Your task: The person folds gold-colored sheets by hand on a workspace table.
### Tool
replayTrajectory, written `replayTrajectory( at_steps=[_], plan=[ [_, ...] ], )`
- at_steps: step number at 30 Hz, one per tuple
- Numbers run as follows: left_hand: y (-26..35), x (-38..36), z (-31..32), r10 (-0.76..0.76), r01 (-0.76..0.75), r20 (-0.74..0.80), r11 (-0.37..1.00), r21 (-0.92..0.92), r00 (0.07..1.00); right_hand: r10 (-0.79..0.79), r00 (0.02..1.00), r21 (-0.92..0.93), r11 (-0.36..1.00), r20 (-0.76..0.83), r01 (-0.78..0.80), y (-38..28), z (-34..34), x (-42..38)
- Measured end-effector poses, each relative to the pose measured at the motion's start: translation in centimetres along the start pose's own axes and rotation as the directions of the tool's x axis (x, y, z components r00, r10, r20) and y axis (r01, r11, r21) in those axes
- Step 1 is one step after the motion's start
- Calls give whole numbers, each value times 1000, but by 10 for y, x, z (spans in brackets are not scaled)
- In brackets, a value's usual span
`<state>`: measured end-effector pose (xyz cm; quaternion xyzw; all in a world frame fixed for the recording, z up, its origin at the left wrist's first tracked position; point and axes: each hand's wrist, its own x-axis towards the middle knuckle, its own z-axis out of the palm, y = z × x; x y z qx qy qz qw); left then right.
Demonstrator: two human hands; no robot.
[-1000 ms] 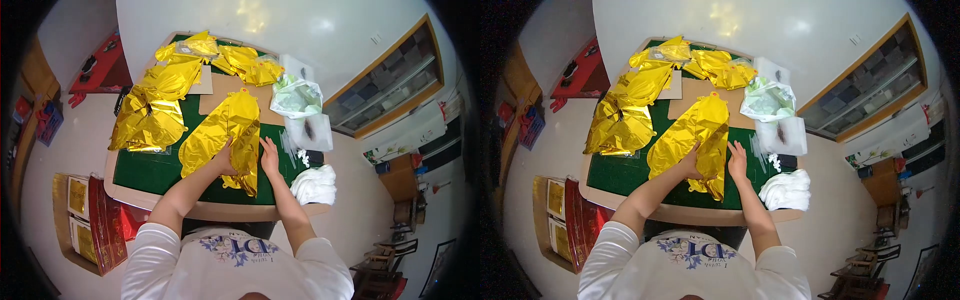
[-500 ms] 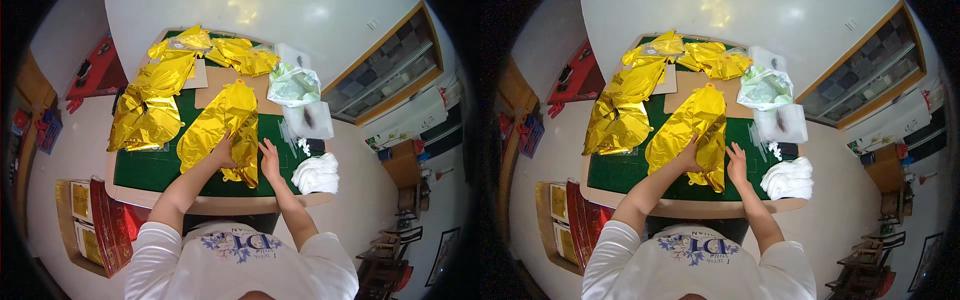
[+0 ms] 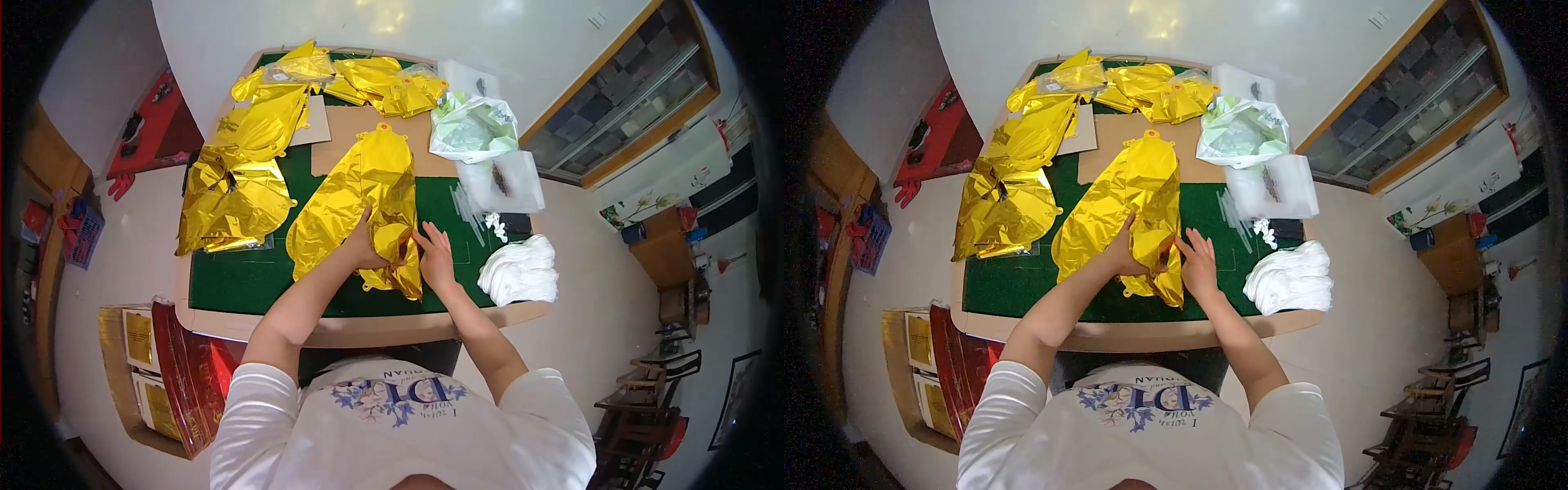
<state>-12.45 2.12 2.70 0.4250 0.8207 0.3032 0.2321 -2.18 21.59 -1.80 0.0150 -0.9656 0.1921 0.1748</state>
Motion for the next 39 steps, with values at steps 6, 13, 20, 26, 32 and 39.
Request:
replayTrajectory(
  at_steps=[6,13,20,26,32,39],
  plan=[
    [-29,5,-8,225,-33,-353,880,474,908,-7,1000,-4,1000,-14,7,0,0,0],
    [40,0,17,189,-26,-478,945,326,858,3,998,11,1000,-65,-2,-2,2,0],
    [25,-9,82,213,-31,-387,904,427,897,-18,999,42,999,-46,20,-2,0,-1],
    [21,-8,85,211,-28,-399,908,417,892,31,999,107,994,-18,-29,3,3,21],
    [27,-11,80,201,-22,-391,909,416,898,70,997,36,997,-19,-69,8,19,103],
    [24,-10,83,223,-25,-404,897,441,887,62,998,-68,996,-23,-63,21,42,123]
  ],
)
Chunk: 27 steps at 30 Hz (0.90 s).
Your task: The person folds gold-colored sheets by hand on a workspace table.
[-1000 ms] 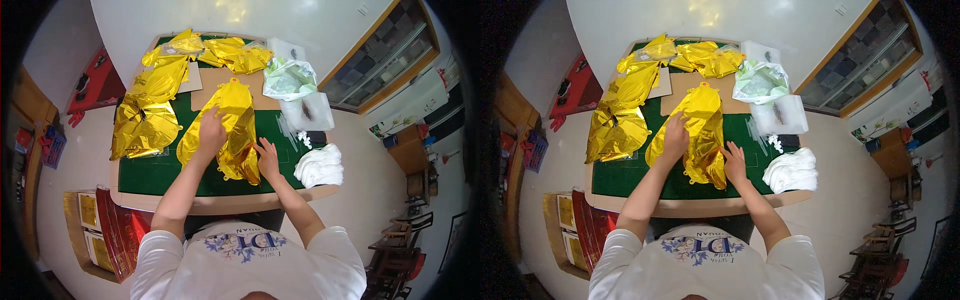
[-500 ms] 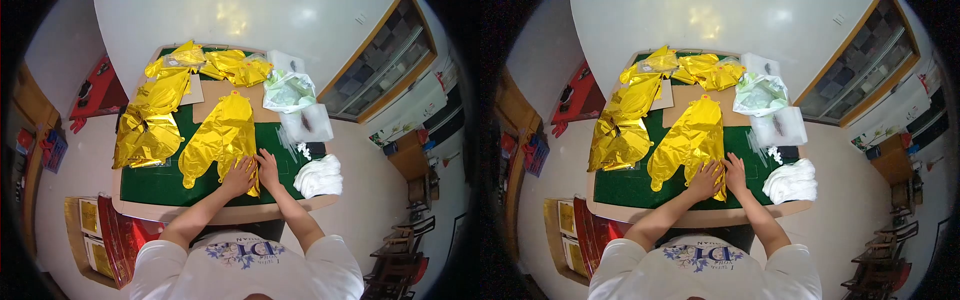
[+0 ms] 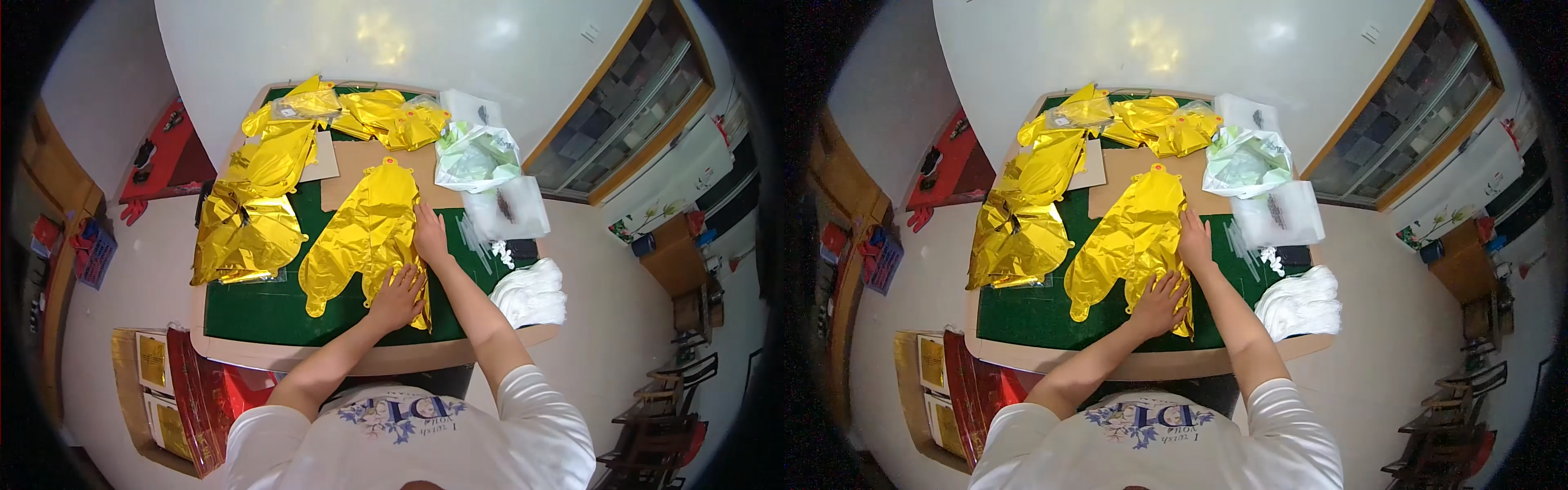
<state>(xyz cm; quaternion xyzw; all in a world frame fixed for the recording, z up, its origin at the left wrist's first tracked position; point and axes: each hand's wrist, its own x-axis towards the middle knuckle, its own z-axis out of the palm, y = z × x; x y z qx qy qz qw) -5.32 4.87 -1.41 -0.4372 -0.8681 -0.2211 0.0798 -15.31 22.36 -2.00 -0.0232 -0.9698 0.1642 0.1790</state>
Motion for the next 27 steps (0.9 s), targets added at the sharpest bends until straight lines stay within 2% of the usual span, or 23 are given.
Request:
replayTrajectory(
  at_steps=[10,12,22,25,27],
  plan=[
    [1,1,-2,1,-1,-7,1000,16,1000,7,1000,-122,992,-15,-9,7,13,23],
    [2,1,-4,-4,3,12,1000,8,1000,59,998,-139,989,3,-58,9,17,30],
    [2,2,-3,11,-11,-23,1000,9,1000,112,993,-110,988,35,-107,16,20,38],
    [1,2,-3,11,-11,-26,1000,9,1000,77,997,-125,989,-24,-79,15,19,39],
    [2,1,-3,10,-10,-26,1000,2,1000,154,988,-61,986,-15,-155,12,15,38]
  ],
)
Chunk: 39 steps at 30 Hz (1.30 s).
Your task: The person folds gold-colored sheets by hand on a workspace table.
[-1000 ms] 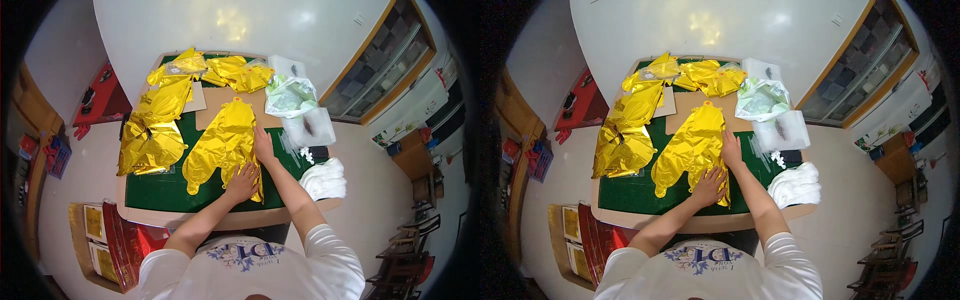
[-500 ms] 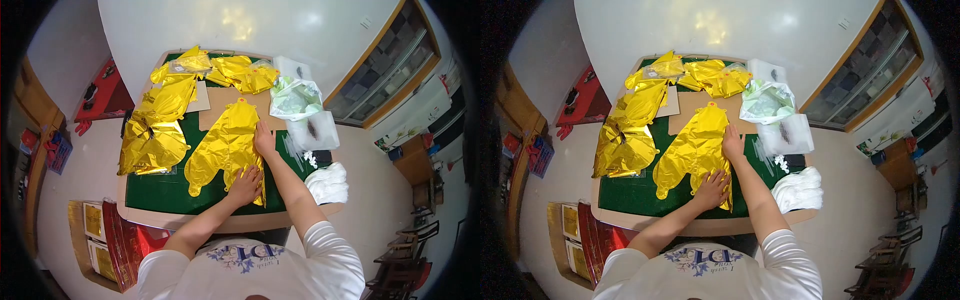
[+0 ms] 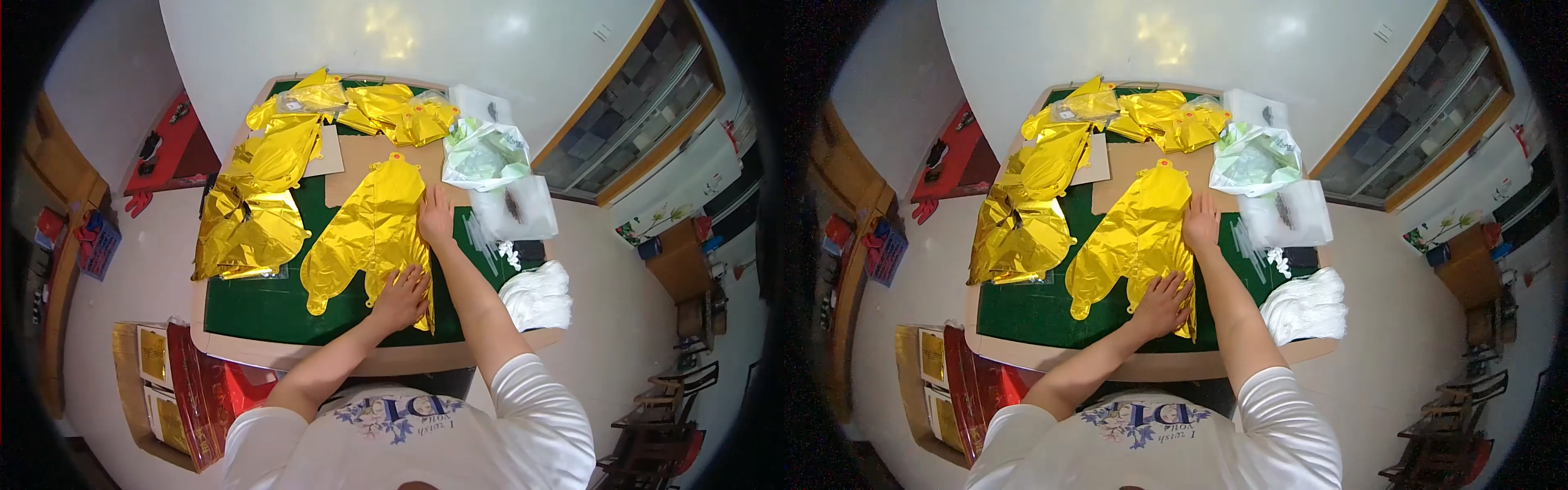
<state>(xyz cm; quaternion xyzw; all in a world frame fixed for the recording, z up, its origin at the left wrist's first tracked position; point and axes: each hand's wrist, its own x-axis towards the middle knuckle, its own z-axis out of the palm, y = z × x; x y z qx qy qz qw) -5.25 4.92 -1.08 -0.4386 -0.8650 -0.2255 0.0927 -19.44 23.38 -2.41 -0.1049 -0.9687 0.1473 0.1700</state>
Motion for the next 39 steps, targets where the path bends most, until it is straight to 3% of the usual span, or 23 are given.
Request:
replayTrajectory(
  at_steps=[10,15,25,34,36,37,39],
  plan=[
    [-1,0,1,1,-1,11,1000,9,1000,-40,997,-120,992,-60,33,-4,-15,-40],
    [-1,2,1,-37,38,42,999,-22,998,64,992,-129,990,109,-49,-7,-27,-66],
    [1,3,-3,-44,46,47,998,-37,998,22,991,-107,994,129,-8,-10,-50,-127],
    [0,3,-2,-21,20,-15,999,-36,1000,-26,995,-37,999,101,30,-9,-65,-157],
    [0,3,-1,-21,21,-22,999,-39,1000,-78,996,174,982,39,70,-6,-65,-152],
    [0,3,-1,-20,19,-25,999,-41,999,-79,996,174,982,39,71,-7,-63,-149],
    [-1,2,-1,-20,19,-20,999,-38,1000,-222,975,188,958,5,217,-9,-57,-146]
  ],
)
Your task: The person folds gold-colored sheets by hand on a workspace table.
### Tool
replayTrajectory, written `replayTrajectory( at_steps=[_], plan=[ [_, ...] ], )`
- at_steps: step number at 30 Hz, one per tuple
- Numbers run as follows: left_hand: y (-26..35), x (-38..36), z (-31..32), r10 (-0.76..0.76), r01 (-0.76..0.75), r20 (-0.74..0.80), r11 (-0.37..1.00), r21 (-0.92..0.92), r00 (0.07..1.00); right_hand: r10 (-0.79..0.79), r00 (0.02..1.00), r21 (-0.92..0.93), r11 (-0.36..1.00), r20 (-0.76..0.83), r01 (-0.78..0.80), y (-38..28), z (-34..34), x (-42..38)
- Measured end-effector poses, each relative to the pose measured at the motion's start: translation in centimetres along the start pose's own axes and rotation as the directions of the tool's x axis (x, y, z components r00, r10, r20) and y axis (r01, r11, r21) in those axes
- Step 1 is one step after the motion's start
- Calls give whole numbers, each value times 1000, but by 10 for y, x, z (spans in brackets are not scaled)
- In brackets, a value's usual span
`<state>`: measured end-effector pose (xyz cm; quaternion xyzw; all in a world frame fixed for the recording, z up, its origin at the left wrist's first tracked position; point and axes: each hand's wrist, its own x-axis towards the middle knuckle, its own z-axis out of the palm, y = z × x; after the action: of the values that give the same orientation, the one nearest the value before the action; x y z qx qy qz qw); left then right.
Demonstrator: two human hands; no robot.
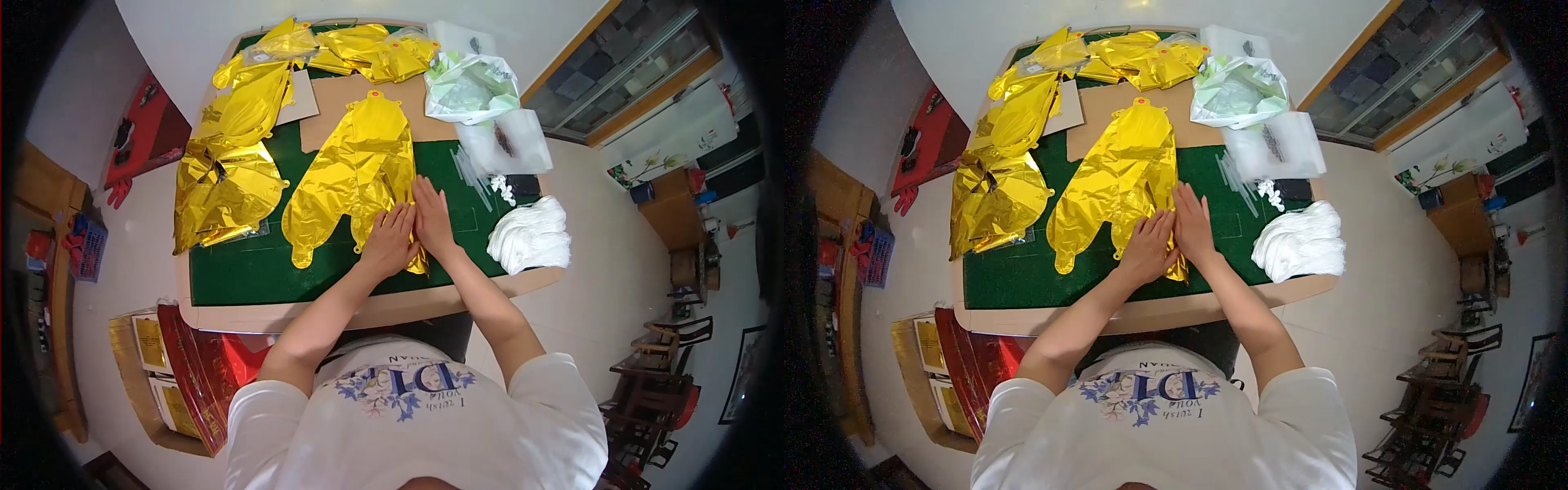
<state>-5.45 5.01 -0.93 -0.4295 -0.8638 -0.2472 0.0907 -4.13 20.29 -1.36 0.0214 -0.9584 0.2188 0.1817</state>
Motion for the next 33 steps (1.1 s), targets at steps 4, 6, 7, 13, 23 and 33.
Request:
replayTrajectory(
  at_steps=[4,6,7,13,23,33],
  plan=[
    [-2,0,2,-5,5,12,1000,-29,1000,-12,997,-30,999,75,14,-1,2,2],
    [-3,-1,1,-16,18,25,998,-61,1000,-21,998,-45,999,60,24,-4,0,2],
    [-4,-1,0,-29,33,35,995,-92,999,-22,998,-45,999,60,25,-4,0,3],
    [-8,-20,-18,-71,68,44,996,58,997,-25,999,-99,995,43,29,-5,3,2],
    [-12,-24,-15,-41,40,28,998,49,999,-29,999,-100,994,24,31,-19,11,7],
    [-62,-5,-53,-292,269,-194,954,-133,937,-16,998,-127,992,57,23,-19,19,6]
  ],
)
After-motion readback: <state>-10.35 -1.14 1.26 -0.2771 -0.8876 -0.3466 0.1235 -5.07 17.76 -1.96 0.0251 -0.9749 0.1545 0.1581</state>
